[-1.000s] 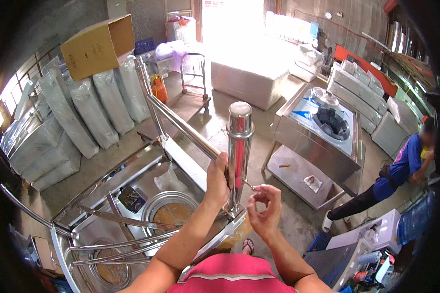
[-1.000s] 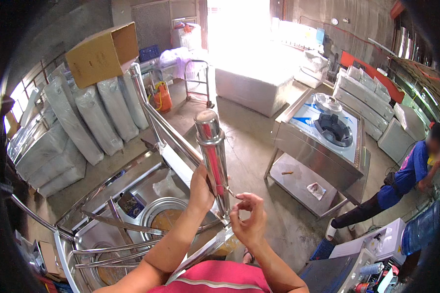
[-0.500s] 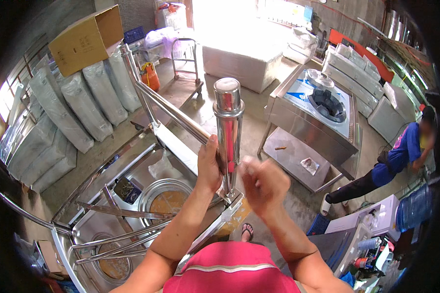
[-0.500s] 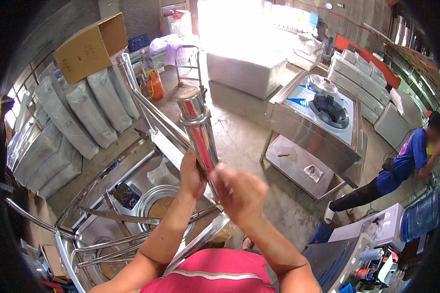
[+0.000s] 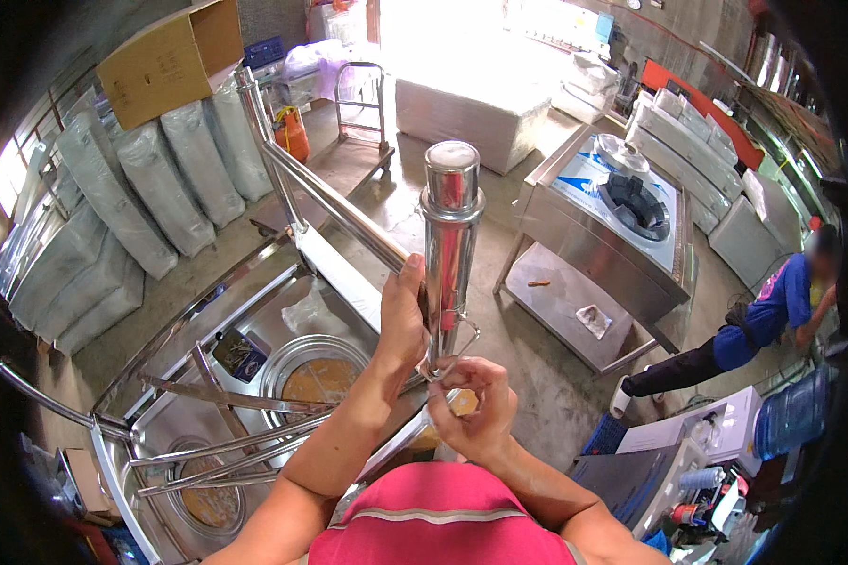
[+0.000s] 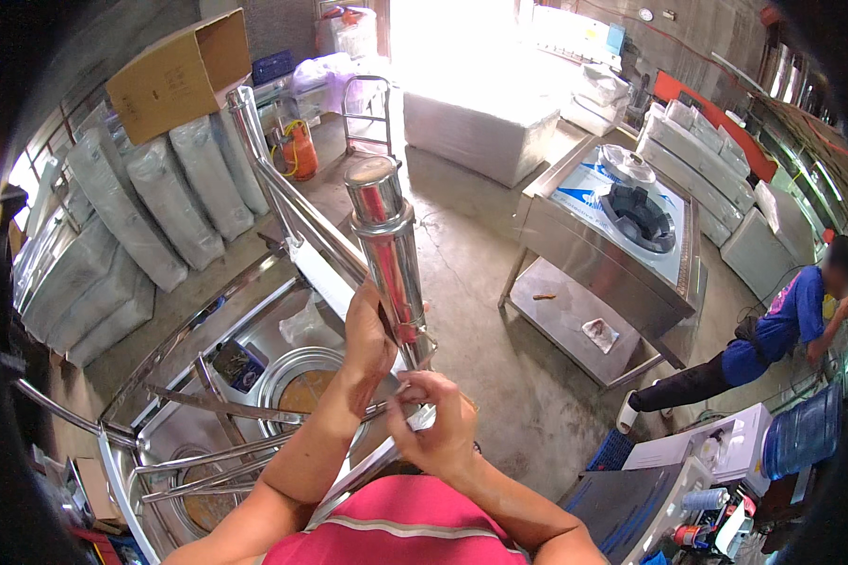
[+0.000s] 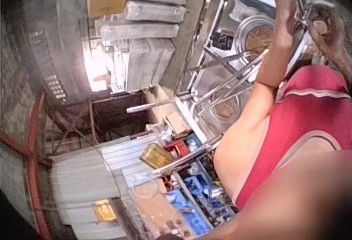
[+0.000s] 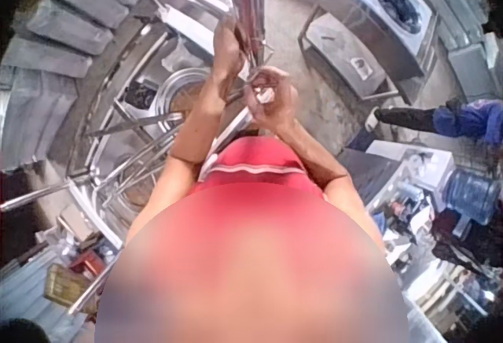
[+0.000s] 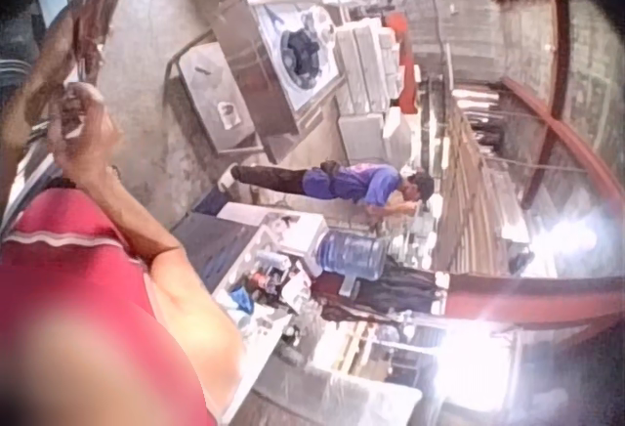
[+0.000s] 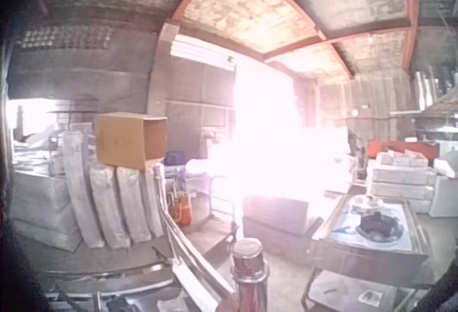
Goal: The person retrieves a small box from a shelf and then assembles a stainless steel frame structure by inserting and tightening metal rods into a central hub. The person repeatedly adjusts and secures the rods to form a stable frame.
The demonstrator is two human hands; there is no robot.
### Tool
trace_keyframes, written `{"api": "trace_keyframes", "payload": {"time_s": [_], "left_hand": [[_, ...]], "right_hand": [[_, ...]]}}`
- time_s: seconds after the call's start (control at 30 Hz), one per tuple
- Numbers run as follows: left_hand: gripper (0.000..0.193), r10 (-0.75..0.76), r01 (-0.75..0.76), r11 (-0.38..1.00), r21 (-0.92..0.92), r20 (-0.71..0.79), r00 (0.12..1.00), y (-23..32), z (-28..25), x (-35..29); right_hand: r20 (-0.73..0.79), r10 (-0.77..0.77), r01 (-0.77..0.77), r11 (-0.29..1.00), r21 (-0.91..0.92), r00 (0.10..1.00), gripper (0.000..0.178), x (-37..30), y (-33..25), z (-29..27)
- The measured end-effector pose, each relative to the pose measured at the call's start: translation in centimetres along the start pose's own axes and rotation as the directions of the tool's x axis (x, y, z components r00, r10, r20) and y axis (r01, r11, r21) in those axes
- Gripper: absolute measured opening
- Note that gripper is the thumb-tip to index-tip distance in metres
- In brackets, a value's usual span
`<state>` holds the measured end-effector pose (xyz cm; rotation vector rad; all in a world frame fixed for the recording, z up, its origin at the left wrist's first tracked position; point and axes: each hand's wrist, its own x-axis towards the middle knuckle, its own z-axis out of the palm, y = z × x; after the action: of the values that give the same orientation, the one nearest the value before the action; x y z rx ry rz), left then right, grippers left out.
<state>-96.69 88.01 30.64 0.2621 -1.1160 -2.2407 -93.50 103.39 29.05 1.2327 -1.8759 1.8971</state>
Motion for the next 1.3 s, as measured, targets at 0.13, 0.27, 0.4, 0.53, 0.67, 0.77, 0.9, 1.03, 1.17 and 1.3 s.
{"api": "trace_keyframes", "payload": {"time_s": [0.13, 0.27, 0.4, 0.53, 0.67, 0.77, 0.9, 1.03, 1.17, 1.3], "left_hand": [[0.043, 0.016, -0.018, 0.999, -0.045, -0.033, 0.999, 0.5, 0.9, -0.1], [0.043, -0.026, 0.026, 1.000, 0.001, 0.063, 0.998, 0.6, -0.1, -0.2], [0.044, -0.037, 0.038, 0.999, -0.008, 0.104, 0.994, -0.2, -1.2, 0.4], [0.044, 0.012, -0.010, 1.000, -0.021, 0.097, 0.995, -0.7, -1.5, 0.8], [0.041, -0.022, 0.023, 1.000, -0.014, 0.068, 0.997, -0.4, -1.0, 0.4], [0.039, -0.060, 0.060, 0.998, -0.001, 0.056, 0.997, 0.0, -0.6, 0.2], [0.040, -0.009, 0.016, 0.999, -0.052, 0.136, 0.991, 0.1, -0.6, 0.4], [0.043, -0.014, 0.017, 0.999, -0.029, 0.118, 0.993, -0.3, -1.4, 0.4], [0.045, -0.025, 0.025, 1.000, -0.002, 0.127, 0.992, -0.7, -1.7, 0.6], [0.044, -0.027, 0.025, 1.000, 0.019, 0.124, 0.992, -0.8, -1.8, 0.8]], "right_hand": [[0.144, -0.245, 0.271, 0.940, -0.207, 0.959, 0.031, 3.5, -1.9, -0.9], [0.051, -0.406, 0.370, 0.768, -0.523, 0.913, 0.020, 8.1, -1.9, -2.5], [-0.293, -0.170, 0.050, 0.925, -0.376, 0.941, 0.017, 10.2, 0.7, -3.8], [-0.214, 0.084, -0.135, 0.962, -0.237, 0.973, 0.019, 6.5, 3.3, -3.3], [-0.124, 0.160, -0.165, 0.986, -0.034, 0.979, 0.027, 0.6, 2.4, -1.1], [-0.040, -0.010, 0.007, 0.997, -0.073, 0.999, 0.033, -0.7, 0.3, 0.0], [0.066, -0.247, 0.255, 0.910, -0.327, 0.967, 0.029, 2.6, -1.4, -0.3], [-0.088, -0.325, 0.232, 0.816, -0.530, 0.942, 0.023, 7.5, -1.2, -2.1], [-0.351, -0.082, -0.014, 0.965, -0.261, 0.933, 0.013, 9.3, 1.4, -3.4], [-0.222, 0.068, -0.140, 0.934, -0.329, 0.973, 0.018, 5.4, 3.5, -3.2]]}}
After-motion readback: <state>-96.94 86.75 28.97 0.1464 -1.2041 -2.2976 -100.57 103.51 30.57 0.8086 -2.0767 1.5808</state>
